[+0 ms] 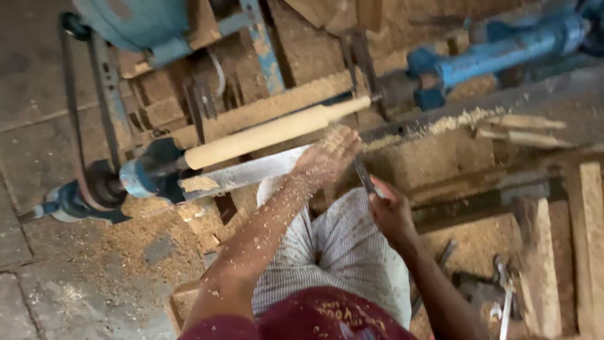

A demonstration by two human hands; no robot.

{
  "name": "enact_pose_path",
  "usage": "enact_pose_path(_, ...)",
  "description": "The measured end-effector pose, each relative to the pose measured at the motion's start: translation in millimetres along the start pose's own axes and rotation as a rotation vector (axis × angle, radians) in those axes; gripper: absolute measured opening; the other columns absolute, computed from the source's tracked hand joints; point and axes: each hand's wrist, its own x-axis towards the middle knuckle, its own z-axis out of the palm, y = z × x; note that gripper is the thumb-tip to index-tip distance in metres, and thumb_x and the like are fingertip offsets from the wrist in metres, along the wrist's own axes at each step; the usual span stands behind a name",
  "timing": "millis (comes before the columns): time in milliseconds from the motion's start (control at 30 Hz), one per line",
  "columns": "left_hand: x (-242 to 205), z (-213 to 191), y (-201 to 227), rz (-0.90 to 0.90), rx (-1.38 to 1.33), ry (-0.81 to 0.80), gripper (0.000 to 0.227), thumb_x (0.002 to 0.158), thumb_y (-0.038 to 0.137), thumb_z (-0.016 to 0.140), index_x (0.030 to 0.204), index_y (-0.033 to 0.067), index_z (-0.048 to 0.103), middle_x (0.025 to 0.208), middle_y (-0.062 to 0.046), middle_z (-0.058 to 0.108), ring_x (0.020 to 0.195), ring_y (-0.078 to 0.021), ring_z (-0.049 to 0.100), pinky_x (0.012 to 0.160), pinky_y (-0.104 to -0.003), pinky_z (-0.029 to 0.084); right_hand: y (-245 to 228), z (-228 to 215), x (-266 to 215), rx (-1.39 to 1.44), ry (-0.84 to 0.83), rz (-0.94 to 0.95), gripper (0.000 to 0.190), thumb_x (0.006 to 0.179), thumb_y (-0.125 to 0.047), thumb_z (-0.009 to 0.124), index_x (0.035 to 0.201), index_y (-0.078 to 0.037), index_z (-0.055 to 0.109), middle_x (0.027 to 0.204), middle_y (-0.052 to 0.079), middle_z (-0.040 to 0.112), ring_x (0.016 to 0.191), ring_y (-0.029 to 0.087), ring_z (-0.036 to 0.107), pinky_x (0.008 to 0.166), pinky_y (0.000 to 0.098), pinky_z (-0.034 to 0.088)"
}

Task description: The person uses a chisel to shape a cylindrical wooden piece mounted on a rotating lathe. They repeatedly remove wood shavings, adjust the tool, and smooth the surface. The person also uses a marker to draw a line on the workpiece before continuing to carve.

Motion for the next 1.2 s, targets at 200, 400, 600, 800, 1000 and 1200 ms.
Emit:
enact_pose_path(200, 8, 3, -4, -0.006, -0.022, -0.189, 0.058, 0.090, 0.020, 0.049, 0.147, 0.0068, 0.051, 0.157, -0.013, 0.047, 0.148, -0.0325, 0.040, 0.124, -0.045, 0.028, 1, 4, -12, 0.026, 0.021, 0.051, 0.049, 0.098, -0.009, 0.055, 0.147, -0.009, 0.056, 0.058, -0.002, 0.051, 0.049, 0.007, 0.042, 0.045, 0.0262, 0.036)
enact_pose_path(400, 9, 1, -2, 0.005, -0.101, -0.212, 0.056, 0.097, 0.023, 0.048, 0.149, 0.0030, 0.048, 0.161, -0.015, 0.044, 0.151, -0.0333, 0.038, 0.127, -0.046, 0.026, 0, 14, -12, 0.040, 0.054, 0.006, 0.047, 0.101, -0.010, 0.054, 0.148, -0.008, 0.056, 0.063, -0.002, 0.052, 0.052, 0.006, 0.043, 0.048, 0.0259, 0.037)
enact_pose_path(600, 19, -8, -11, 0.019, -0.087, -0.193, 0.054, 0.099, 0.023, 0.048, 0.148, 0.0033, 0.049, 0.158, -0.015, 0.046, 0.149, -0.0329, 0.040, 0.127, -0.047, 0.027, -12, 20, -21, 0.087, 0.091, 0.160, 0.049, 0.100, -0.012, 0.053, 0.149, -0.012, 0.053, 0.062, -0.001, 0.054, 0.048, 0.008, 0.038, 0.044, 0.0279, 0.034)
enact_pose_path(800, 15, -8, -8, -0.017, -0.182, -0.093, 0.054, 0.097, 0.019, 0.051, 0.150, 0.0051, 0.052, 0.158, -0.015, 0.048, 0.150, -0.0311, 0.041, 0.126, -0.043, 0.032, -2, 27, -15, 0.219, 0.101, 0.111, 0.049, 0.100, -0.010, 0.056, 0.148, -0.009, 0.054, 0.063, -0.001, 0.052, 0.048, 0.007, 0.040, 0.044, 0.0259, 0.033)
enact_pose_path(1000, 17, -15, -8, -0.006, -0.140, -0.006, 0.051, 0.097, 0.018, 0.056, 0.147, 0.0037, 0.056, 0.156, -0.014, 0.051, 0.149, -0.0308, 0.043, 0.125, -0.043, 0.034, 2, 30, -18, 0.256, 0.093, 0.079, 0.050, 0.101, -0.011, 0.055, 0.150, -0.010, 0.051, 0.064, -0.001, 0.055, 0.049, 0.006, 0.043, 0.043, 0.0243, 0.036)
enact_pose_path(1200, 20, -16, -10, 0.001, -0.194, -0.045, 0.053, 0.094, 0.015, 0.057, 0.146, 0.0028, 0.055, 0.156, -0.014, 0.051, 0.148, -0.0305, 0.044, 0.126, -0.044, 0.034, 6, 36, -17, 0.232, 0.113, 0.117, 0.051, 0.101, -0.012, 0.052, 0.153, -0.013, 0.048, 0.063, -0.001, 0.056, 0.046, 0.007, 0.042, 0.040, 0.0240, 0.035)
